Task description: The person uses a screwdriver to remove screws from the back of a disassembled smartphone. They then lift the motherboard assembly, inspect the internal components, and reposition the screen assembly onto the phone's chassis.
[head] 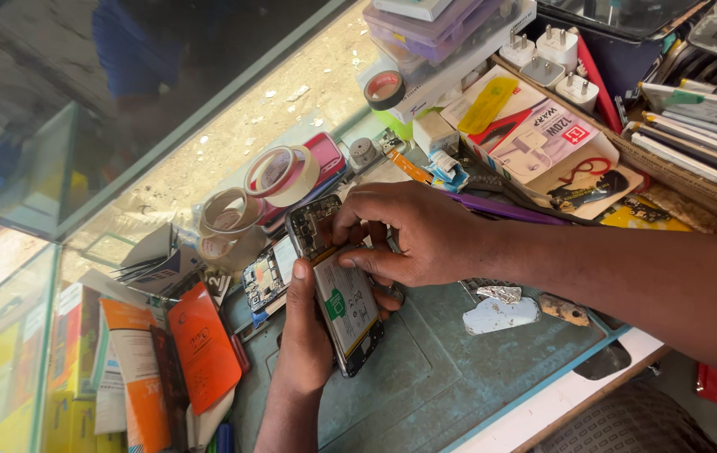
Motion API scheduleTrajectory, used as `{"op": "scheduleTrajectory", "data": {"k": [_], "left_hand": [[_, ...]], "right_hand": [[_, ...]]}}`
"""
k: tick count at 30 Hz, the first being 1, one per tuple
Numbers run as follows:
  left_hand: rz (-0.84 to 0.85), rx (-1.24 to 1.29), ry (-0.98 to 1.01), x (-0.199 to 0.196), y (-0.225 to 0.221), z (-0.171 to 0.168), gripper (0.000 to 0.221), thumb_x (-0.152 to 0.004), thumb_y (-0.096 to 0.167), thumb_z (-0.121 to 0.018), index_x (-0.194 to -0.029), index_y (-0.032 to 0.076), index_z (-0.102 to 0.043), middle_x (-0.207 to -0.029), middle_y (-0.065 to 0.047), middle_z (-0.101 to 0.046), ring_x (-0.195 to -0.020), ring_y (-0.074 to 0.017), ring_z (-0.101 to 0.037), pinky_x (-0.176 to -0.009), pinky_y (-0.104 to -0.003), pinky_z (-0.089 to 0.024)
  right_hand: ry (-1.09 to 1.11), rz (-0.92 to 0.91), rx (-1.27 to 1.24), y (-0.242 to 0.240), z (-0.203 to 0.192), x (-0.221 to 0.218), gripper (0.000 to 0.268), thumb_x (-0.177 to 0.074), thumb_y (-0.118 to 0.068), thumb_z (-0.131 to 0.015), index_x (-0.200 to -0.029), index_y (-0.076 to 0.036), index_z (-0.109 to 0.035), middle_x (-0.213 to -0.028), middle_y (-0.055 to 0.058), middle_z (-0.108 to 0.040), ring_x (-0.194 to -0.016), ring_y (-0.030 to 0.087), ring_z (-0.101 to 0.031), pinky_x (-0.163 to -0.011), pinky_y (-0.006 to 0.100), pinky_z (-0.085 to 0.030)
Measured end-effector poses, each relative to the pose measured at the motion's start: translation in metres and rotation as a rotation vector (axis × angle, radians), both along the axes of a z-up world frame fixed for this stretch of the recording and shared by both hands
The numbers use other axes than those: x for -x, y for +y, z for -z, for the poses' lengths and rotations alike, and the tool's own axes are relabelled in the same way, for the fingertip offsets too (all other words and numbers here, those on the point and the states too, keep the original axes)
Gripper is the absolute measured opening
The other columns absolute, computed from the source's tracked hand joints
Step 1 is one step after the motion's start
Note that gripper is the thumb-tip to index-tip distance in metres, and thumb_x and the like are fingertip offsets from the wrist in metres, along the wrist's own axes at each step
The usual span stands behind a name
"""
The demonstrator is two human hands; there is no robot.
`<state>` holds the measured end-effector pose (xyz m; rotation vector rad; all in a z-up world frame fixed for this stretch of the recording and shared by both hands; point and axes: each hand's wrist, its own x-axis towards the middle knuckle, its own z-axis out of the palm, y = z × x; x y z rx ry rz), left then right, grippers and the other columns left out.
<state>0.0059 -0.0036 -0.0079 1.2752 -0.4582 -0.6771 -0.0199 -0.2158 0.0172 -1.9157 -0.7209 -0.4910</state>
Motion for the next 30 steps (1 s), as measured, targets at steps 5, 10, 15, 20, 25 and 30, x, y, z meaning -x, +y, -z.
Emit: {"op": "scheduleTrajectory", "data": {"k": [5,10,15,20,25,30], "left_hand": [[0.011,0.024,-0.015,0.000,0.002,-0.002,0.078,-0.103,0.063,-0.027,-0.136,-0.002,-0.054,-0.105,-0.016,-0.068,-0.092,-0.0270,-0.070,-0.086,-0.042,-0.056],[-0.010,-0.051,-0.011,0.001,0.004,-0.002,0.078,-0.104,0.063,-0.027,-0.131,-0.003,-0.057,-0.105,-0.014,-0.069,-0.092,-0.0251,-0.070,-0.086,-0.040,-0.057],[-0.015,-0.044,-0.021,0.003,0.003,-0.005,0.076,-0.102,0.065,-0.027,-0.132,0.002,-0.057,-0.104,-0.013,-0.067,-0.091,-0.0243,-0.069,-0.084,-0.039,-0.056],[0.010,-0.009,-0.025,0.002,0.001,-0.001,0.078,-0.104,0.066,-0.026,-0.130,0.000,-0.057,-0.105,-0.015,-0.067,-0.092,-0.0258,-0.069,-0.085,-0.040,-0.056],[0.045,0.037,-0.054,0.002,0.002,0.001,0.086,-0.100,0.074,-0.023,-0.132,0.000,-0.054,-0.106,-0.017,-0.068,-0.094,-0.0283,-0.070,-0.086,-0.044,-0.057],[0.099,0.086,-0.074,0.002,0.003,0.005,0.110,-0.085,0.090,-0.015,-0.137,0.000,-0.051,-0.111,-0.017,-0.066,-0.098,-0.0292,-0.070,-0.089,-0.045,-0.058]], "right_hand": [[-0.016,0.000,0.003,0.002,-0.001,-0.002,0.023,-0.090,-0.012,-0.079,-0.106,-0.006,-0.063,-0.099,0.005,-0.069,-0.081,0.014,-0.073,-0.060,0.027,-0.058],[0.020,0.000,0.016,0.000,0.005,-0.005,0.021,-0.090,-0.011,-0.078,-0.105,-0.007,-0.064,-0.097,0.005,-0.070,-0.078,0.013,-0.073,-0.062,0.027,-0.057],[-0.035,-0.015,0.021,0.000,0.005,-0.009,0.021,-0.090,-0.009,-0.078,-0.106,-0.006,-0.064,-0.100,0.006,-0.072,-0.088,0.016,-0.075,-0.071,0.029,-0.058],[-0.027,0.018,0.039,0.000,0.006,-0.009,0.018,-0.090,-0.007,-0.076,-0.104,-0.006,-0.064,-0.096,0.005,-0.071,-0.086,0.017,-0.073,-0.072,0.031,-0.057],[-0.052,0.024,0.038,-0.001,0.007,-0.007,0.013,-0.094,-0.005,-0.072,-0.105,-0.006,-0.064,-0.096,0.006,-0.069,-0.087,0.017,-0.072,-0.072,0.032,-0.056],[-0.056,0.027,0.039,-0.002,0.008,-0.006,0.013,-0.094,-0.007,-0.074,-0.103,-0.005,-0.065,-0.096,0.006,-0.070,-0.087,0.016,-0.073,-0.072,0.031,-0.057]]}}
